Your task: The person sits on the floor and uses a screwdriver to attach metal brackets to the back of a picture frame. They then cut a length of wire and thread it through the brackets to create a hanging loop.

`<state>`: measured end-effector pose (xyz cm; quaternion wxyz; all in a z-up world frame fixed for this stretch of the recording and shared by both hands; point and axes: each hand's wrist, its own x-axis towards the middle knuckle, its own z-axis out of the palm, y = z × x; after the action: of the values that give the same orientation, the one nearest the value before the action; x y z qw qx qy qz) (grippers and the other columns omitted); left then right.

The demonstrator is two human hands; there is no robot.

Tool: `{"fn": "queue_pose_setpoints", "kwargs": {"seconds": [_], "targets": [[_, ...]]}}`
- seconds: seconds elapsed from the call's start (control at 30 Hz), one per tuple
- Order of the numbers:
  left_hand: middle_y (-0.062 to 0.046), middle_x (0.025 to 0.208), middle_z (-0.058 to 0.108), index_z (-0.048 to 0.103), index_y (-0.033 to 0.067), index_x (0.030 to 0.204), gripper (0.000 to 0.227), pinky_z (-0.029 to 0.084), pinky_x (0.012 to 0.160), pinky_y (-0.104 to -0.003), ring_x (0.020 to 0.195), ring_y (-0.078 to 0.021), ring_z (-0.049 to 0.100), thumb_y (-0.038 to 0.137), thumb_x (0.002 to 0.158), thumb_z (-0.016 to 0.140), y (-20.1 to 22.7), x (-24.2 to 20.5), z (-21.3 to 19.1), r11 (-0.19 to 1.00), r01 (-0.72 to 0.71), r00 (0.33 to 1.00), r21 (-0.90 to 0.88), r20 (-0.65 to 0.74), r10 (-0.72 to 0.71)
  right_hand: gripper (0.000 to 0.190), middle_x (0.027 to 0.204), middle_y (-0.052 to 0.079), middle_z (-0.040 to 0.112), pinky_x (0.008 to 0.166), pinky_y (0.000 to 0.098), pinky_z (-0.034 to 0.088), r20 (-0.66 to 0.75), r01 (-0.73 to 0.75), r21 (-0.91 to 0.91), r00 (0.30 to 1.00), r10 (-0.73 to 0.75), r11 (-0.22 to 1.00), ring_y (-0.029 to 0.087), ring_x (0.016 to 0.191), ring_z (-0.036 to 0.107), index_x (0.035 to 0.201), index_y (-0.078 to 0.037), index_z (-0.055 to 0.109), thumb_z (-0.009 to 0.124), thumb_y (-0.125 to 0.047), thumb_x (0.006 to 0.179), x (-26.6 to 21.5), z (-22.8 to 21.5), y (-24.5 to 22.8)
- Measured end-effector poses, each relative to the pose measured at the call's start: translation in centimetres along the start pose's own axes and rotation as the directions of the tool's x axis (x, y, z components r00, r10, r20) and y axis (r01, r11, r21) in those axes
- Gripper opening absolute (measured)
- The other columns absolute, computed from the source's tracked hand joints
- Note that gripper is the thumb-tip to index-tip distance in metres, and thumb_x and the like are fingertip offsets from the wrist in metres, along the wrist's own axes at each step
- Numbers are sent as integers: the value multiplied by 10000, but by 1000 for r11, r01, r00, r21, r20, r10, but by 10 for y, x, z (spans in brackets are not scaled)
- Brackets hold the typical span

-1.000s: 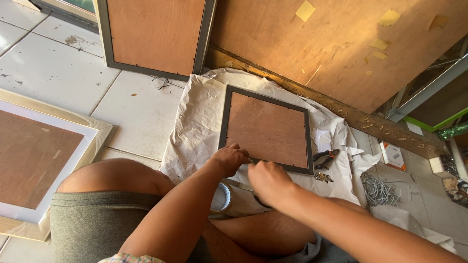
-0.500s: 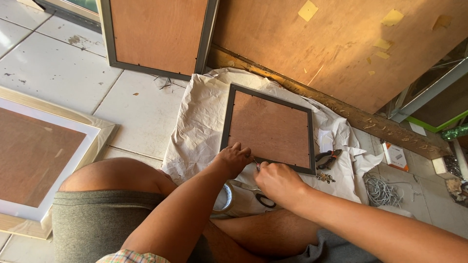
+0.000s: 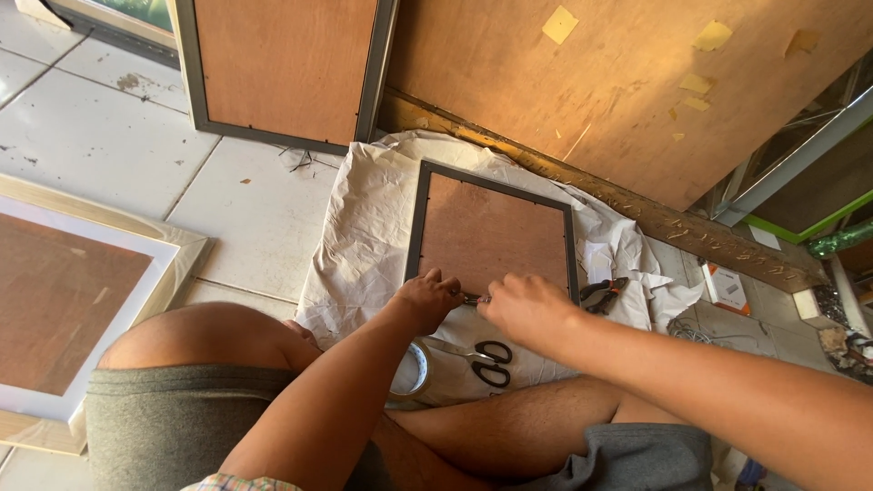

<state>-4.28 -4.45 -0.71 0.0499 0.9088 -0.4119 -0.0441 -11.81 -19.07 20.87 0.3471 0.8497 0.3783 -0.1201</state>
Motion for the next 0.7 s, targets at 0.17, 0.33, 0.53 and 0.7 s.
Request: {"fn": "queue_pose_setpoints", "kwargs": {"seconds": [0.17, 0.33, 0.53, 0.7], "targets": [[84, 1515, 611, 708, 358, 1467, 665, 660, 992, -357, 1364, -319, 590, 135, 852, 825, -3, 10, 1, 1000, 1, 998, 16, 57, -2, 279, 889, 191, 807, 614, 448, 686, 116, -207, 451, 978, 173, 868, 360, 812, 833, 1152, -48, 838, 595, -94, 1022, 5, -8, -20], [69, 1496, 614, 704, 352, 1462, 660, 665, 973, -374, 1363, -325, 590, 117, 855, 819, -1, 10, 0, 1000, -8, 999, 7, 43, 7, 429, 897, 134, 866, 623, 386, 673, 405, -520, 785, 842, 357, 336, 273, 832, 868, 1377, -28, 723, 654, -261, 1023, 43, 32, 27], [82, 1448, 636, 742, 313, 1365, 527, 659, 944, -330, 1320, -285, 606, 117, 880, 803, 5, -14, -15, 1000, 21, 1000, 15, -17, -21, 564, 1246, 216, 823, 833, 538, 684, 440, -460, 626, 875, 202, 630, 396, 1164, 821, 1355, -142, 674, 719, -571, 991, 20, -5, 16], [46, 1404, 673, 775, 290, 1305, 474, 670, 925, -341, 1265, -290, 638, 83, 878, 785, 1, 2, 1, 1000, 19, 998, -4, -58, -19, 146, 733, 112, 662, 687, 502, 433, -212, 50, -171, 974, -86, 984, 302, 674, 646, 865, -146, 777, 647, -143, 932, 11, 61, -22]]}}
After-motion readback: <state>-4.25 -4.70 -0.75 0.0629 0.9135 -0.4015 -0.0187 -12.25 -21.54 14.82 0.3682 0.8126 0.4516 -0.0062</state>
